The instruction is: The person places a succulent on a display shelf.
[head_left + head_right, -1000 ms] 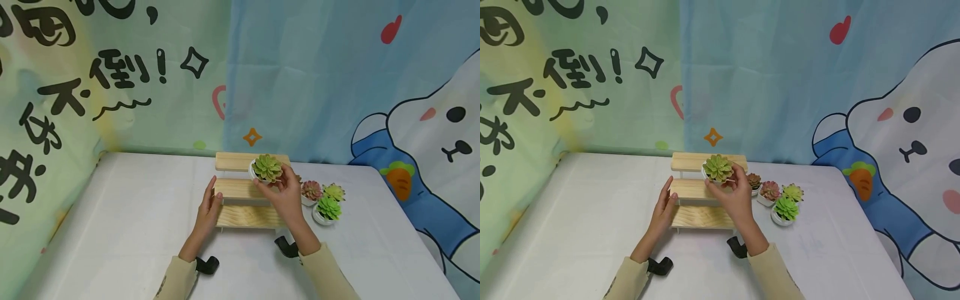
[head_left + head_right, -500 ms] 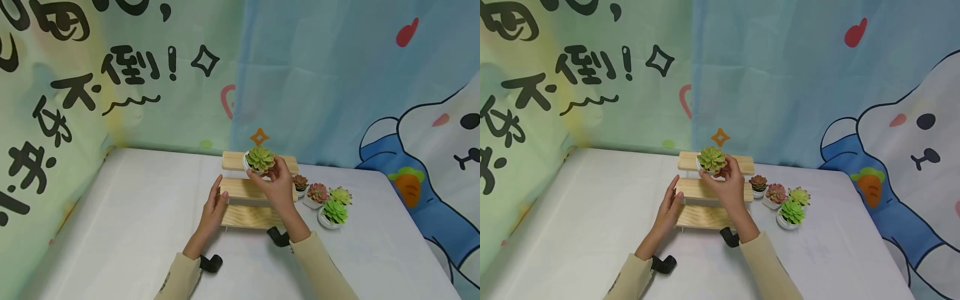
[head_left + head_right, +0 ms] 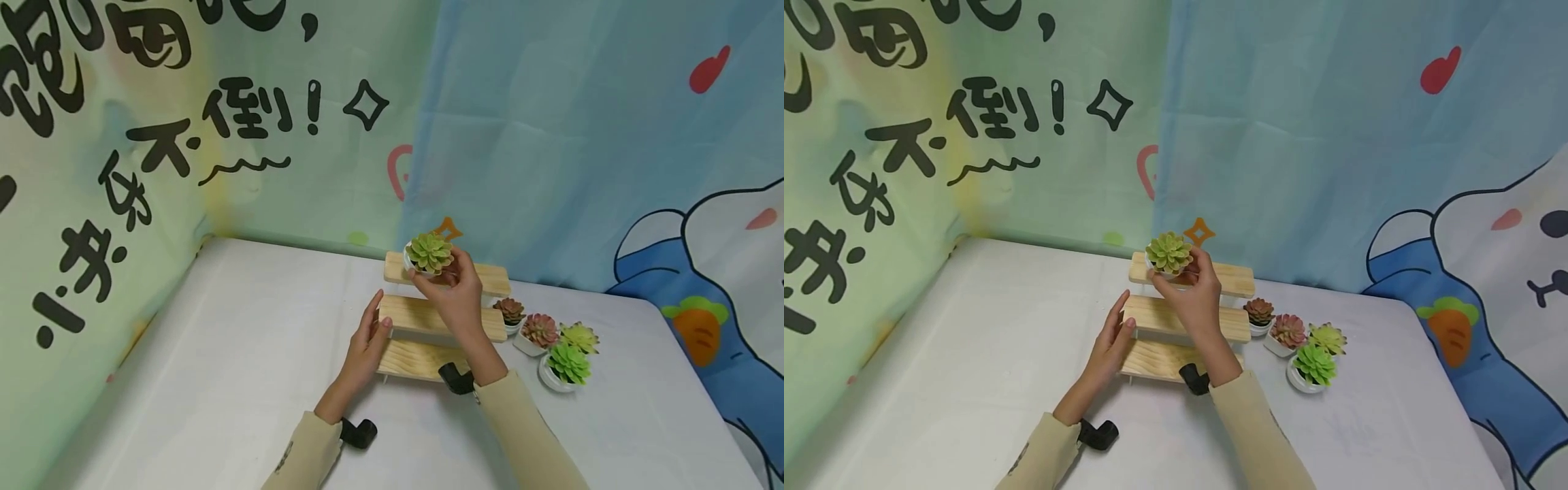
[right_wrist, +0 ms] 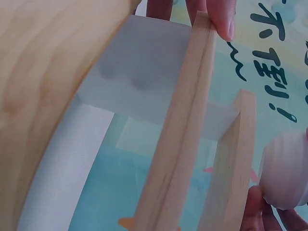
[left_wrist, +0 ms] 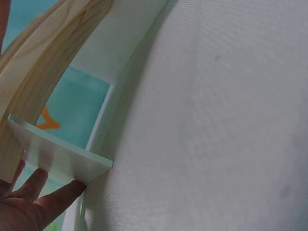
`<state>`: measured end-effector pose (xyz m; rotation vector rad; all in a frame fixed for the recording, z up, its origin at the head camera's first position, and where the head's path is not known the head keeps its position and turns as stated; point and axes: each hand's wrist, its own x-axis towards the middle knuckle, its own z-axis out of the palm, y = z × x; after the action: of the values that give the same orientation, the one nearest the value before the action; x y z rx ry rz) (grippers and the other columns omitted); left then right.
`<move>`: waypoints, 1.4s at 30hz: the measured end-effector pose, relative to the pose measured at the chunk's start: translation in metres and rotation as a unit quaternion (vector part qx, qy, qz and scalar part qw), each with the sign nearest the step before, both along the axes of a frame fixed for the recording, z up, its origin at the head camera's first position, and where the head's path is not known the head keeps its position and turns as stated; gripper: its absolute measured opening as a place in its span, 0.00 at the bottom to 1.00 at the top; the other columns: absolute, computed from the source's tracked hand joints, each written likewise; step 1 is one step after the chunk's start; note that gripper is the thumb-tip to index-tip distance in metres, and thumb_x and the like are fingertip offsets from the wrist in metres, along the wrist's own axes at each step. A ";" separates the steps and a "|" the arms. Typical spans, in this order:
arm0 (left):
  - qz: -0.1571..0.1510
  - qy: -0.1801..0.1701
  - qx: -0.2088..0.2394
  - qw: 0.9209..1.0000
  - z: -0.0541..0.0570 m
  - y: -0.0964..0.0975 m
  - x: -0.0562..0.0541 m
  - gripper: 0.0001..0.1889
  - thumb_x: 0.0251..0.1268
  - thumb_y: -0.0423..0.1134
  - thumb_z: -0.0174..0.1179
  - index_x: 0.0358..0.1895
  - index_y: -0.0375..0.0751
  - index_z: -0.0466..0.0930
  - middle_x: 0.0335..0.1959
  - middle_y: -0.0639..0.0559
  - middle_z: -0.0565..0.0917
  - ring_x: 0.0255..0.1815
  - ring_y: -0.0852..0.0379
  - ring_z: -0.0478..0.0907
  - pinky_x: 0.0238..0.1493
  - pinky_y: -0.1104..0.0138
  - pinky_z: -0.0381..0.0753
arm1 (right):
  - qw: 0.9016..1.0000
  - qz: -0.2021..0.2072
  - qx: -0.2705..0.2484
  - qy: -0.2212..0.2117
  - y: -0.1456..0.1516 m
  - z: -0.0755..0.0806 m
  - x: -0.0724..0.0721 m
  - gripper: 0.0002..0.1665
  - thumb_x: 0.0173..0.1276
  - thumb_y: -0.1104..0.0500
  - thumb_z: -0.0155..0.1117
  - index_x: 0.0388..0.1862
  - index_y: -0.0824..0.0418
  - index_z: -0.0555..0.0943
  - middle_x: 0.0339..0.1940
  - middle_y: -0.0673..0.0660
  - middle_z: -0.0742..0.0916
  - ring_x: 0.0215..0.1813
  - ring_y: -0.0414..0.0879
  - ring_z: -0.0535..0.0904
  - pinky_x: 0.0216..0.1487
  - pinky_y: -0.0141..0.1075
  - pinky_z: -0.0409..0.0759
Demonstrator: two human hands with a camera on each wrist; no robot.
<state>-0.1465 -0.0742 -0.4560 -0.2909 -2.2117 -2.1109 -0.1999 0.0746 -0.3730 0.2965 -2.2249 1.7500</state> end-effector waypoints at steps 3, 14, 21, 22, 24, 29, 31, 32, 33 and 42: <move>-0.001 0.005 0.000 1.000 0.008 -0.001 0.004 0.28 0.79 0.35 0.43 0.77 0.37 0.50 0.75 0.34 0.56 0.73 0.35 0.57 0.70 0.47 0.62 | 1.000 -0.008 0.014 -0.006 -0.002 0.001 -0.002 0.37 0.58 0.66 0.73 0.65 0.67 0.69 0.46 0.61 0.79 0.37 0.35 0.78 0.43 0.26 0.78; 0.015 0.019 0.003 1.000 -0.027 0.004 -0.012 0.28 0.80 0.39 0.44 0.78 0.47 0.51 0.78 0.44 0.55 0.75 0.39 0.56 0.71 0.48 0.60 | 0.997 -0.009 0.066 -0.036 -0.003 0.002 -0.006 0.37 0.59 0.62 0.74 0.66 0.64 0.70 0.39 0.57 0.78 0.35 0.37 0.75 0.41 0.29 0.76; 0.004 0.010 0.005 1.000 -0.010 0.003 -0.003 0.28 0.80 0.36 0.43 0.78 0.41 0.50 0.78 0.40 0.53 0.75 0.36 0.54 0.71 0.47 0.59 | 0.995 -0.006 0.081 -0.056 -0.001 0.004 -0.008 0.36 0.61 0.59 0.73 0.66 0.64 0.70 0.41 0.63 0.80 0.33 0.40 0.74 0.37 0.31 0.74; 0.003 0.007 0.004 1.000 -0.005 0.003 0.000 0.28 0.79 0.35 0.43 0.78 0.39 0.50 0.77 0.39 0.53 0.75 0.36 0.54 0.71 0.47 0.59 | 0.994 -0.005 0.086 -0.059 -0.001 0.005 -0.008 0.35 0.62 0.58 0.72 0.66 0.65 0.71 0.41 0.64 0.80 0.32 0.41 0.73 0.36 0.32 0.74; 0.002 0.002 -0.001 1.000 0.004 0.001 0.004 0.28 0.79 0.35 0.43 0.77 0.37 0.50 0.77 0.36 0.54 0.74 0.35 0.55 0.71 0.48 0.60 | 0.993 -0.003 0.097 -0.067 -0.001 0.007 -0.007 0.34 0.63 0.56 0.72 0.64 0.65 0.72 0.41 0.64 0.80 0.32 0.42 0.72 0.35 0.34 0.73; 0.007 0.004 0.000 1.000 0.003 0.001 0.003 0.28 0.79 0.34 0.44 0.77 0.38 0.51 0.76 0.36 0.55 0.74 0.35 0.56 0.71 0.48 0.61 | 0.989 0.002 0.122 -0.081 -0.001 0.011 -0.007 0.30 0.65 0.52 0.70 0.61 0.64 0.73 0.36 0.59 0.78 0.32 0.46 0.71 0.34 0.37 0.71; 0.010 0.008 0.005 1.000 -0.006 0.003 0.000 0.28 0.79 0.35 0.44 0.77 0.40 0.51 0.77 0.38 0.55 0.74 0.36 0.56 0.70 0.47 0.61 | 0.988 0.003 0.128 -0.082 -0.001 0.011 -0.007 0.29 0.66 0.52 0.69 0.60 0.64 0.73 0.35 0.58 0.77 0.31 0.46 0.71 0.34 0.38 0.71; 0.011 0.009 0.007 1.000 -0.012 0.004 -0.003 0.28 0.79 0.35 0.44 0.78 0.41 0.50 0.77 0.38 0.55 0.74 0.36 0.56 0.70 0.47 0.61 | 0.988 0.003 0.130 -0.081 -0.001 0.011 -0.007 0.29 0.66 0.52 0.69 0.59 0.65 0.73 0.34 0.58 0.76 0.31 0.46 0.71 0.33 0.38 0.71; 0.012 0.010 0.008 1.000 -0.017 0.004 -0.005 0.28 0.79 0.35 0.44 0.78 0.42 0.50 0.77 0.39 0.55 0.74 0.37 0.56 0.70 0.47 0.61 | 0.988 0.002 0.132 -0.080 -0.001 0.011 -0.008 0.28 0.66 0.52 0.69 0.59 0.65 0.74 0.33 0.57 0.76 0.31 0.46 0.71 0.33 0.38 0.71; 0.018 0.020 0.011 1.000 -0.027 0.004 -0.007 0.28 0.79 0.39 0.45 0.78 0.47 0.51 0.76 0.42 0.57 0.74 0.40 0.58 0.69 0.47 0.62 | 0.987 0.019 0.150 -0.053 0.000 0.011 -0.009 0.25 0.66 0.52 0.69 0.57 0.63 0.77 0.30 0.56 0.76 0.27 0.46 0.69 0.30 0.39 0.69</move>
<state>-0.1539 -0.0699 -0.4833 -0.2862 -2.1537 -2.0913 -0.2085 0.0746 -0.3624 0.3178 -2.5765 1.4761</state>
